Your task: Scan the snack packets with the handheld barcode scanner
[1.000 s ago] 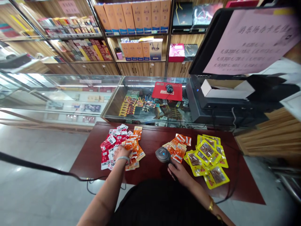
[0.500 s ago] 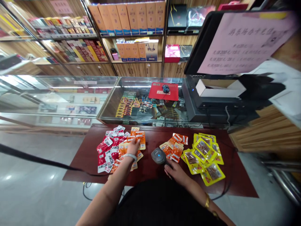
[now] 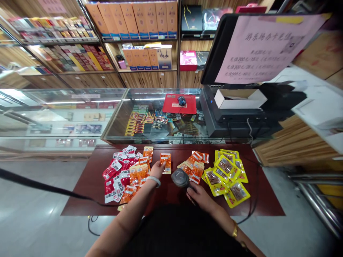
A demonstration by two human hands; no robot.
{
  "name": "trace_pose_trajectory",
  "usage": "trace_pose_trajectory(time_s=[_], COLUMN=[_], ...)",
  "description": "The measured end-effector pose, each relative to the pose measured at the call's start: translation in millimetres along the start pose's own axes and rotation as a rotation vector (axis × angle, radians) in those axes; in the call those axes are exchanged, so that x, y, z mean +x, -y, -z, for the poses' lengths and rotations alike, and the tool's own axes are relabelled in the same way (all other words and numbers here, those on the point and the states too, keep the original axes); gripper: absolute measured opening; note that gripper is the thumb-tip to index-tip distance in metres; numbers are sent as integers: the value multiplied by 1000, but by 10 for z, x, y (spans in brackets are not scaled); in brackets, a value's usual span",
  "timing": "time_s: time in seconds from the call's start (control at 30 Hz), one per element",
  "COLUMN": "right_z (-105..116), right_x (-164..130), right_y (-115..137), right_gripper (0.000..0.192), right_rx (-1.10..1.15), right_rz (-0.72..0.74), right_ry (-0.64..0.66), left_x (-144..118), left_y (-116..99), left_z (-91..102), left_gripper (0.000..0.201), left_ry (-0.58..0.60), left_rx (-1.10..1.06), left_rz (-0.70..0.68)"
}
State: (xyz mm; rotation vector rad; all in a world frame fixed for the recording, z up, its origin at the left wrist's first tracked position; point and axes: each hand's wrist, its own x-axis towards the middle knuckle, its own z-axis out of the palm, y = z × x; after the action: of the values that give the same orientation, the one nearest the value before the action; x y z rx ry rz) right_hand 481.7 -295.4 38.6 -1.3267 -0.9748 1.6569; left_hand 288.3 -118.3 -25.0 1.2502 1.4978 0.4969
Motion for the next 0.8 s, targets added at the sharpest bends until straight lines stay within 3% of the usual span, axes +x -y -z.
trace_pose_trajectory(time_s=[0.1, 0.17, 0.23, 0.33, 0.4, 0.47, 0.57, 0.7, 0.8], right_z=[19, 30, 36, 34, 26, 14, -5, -27, -37], right_x=[-4, 4, 16, 32, 43, 57, 78, 85, 73], right_y=[-8, -33, -67, -111, -131, -147, -155, -117, -80], right_gripper=[60, 60, 62, 60, 58, 58, 56, 56, 57], right_rx=[-39, -63, -65, -59, -47, -29, -11, 2, -5], right_rz=[-1, -3, -13, -27, -39, -54, -63, -51, -53], right_ry=[8, 14, 8, 10, 14, 7, -2, 6, -10], left_x=[-31, -42, -52, -114, -198, -298, -424, -452, -399], left_y=[-69, -93, -72, 40, 150, 269, 420, 482, 431], left_z=[-149, -155, -23, 376, 647, 836, 956, 1010, 1003], left_gripper=[58, 58, 52, 48, 62, 79, 83, 64, 49], left_ry=[218, 280, 185, -138, -360, -458, -431, -316, -300], left_rx=[-205, -230, -70, 415, 667, 772, 842, 881, 812], left_rz=[-9, -37, -43, 65, 188, 279, 331, 294, 229])
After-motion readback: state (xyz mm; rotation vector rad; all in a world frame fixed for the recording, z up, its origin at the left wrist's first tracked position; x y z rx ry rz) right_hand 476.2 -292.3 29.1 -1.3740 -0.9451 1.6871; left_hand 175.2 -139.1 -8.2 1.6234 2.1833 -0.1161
